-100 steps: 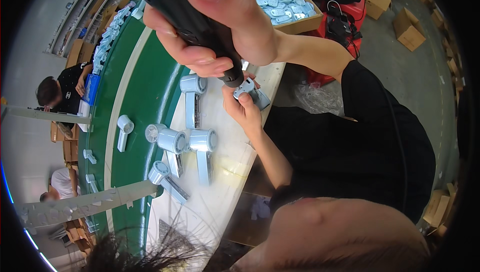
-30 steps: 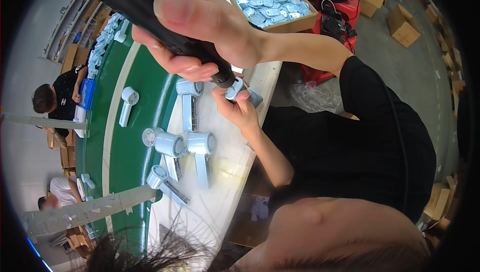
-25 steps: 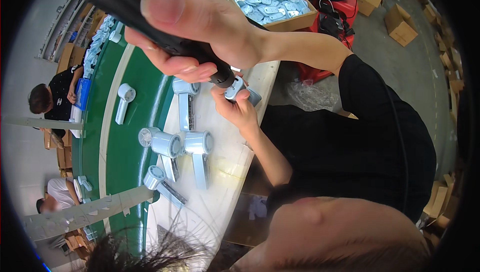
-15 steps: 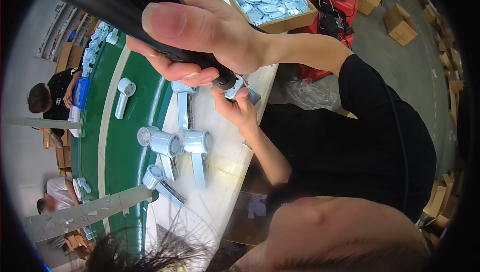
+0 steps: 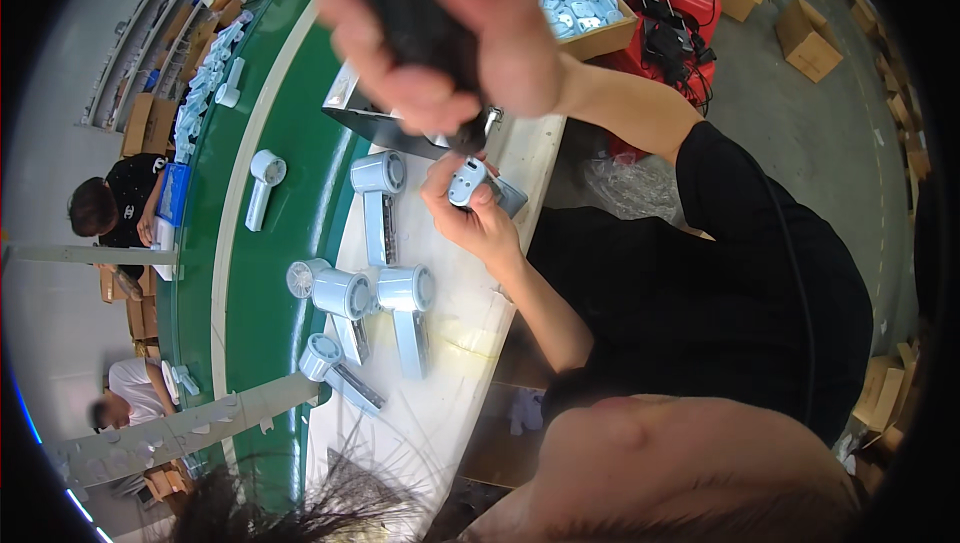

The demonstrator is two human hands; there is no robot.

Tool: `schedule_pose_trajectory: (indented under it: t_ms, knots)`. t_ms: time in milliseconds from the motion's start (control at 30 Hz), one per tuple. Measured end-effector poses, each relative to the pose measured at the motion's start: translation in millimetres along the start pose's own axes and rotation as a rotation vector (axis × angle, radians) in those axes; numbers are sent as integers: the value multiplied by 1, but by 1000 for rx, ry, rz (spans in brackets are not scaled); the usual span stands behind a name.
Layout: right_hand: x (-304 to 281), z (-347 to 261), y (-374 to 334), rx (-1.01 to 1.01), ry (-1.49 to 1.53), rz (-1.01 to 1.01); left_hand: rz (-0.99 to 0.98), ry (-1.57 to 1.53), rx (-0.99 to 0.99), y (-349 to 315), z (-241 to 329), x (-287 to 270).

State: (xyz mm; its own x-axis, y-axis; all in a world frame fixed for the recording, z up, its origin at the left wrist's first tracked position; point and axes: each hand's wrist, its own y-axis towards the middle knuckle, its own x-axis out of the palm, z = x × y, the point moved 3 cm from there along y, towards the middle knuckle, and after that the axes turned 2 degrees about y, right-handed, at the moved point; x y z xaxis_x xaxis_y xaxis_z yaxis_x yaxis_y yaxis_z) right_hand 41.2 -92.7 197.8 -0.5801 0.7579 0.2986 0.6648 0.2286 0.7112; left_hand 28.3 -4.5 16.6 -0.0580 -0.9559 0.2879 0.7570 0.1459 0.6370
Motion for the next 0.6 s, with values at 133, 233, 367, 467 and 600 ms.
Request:
schedule_pose_trajectory:
  t_ms: [133,233,367,467,600]
  knots:
    - [-45,16,-6,-103,-149,108,-21,26,29,5,-1,-10]
    - [-70,33,-17,-82,-428,160,-32,9,20,4,-1,-9]
    - [-88,48,-28,-59,-337,230,-29,-5,14,3,-1,-8]
    - [-92,50,-31,-18,-297,257,-26,0,19,5,-1,-8]
    - [-88,46,-31,-5,-299,237,-20,12,11,6,-1,-10]
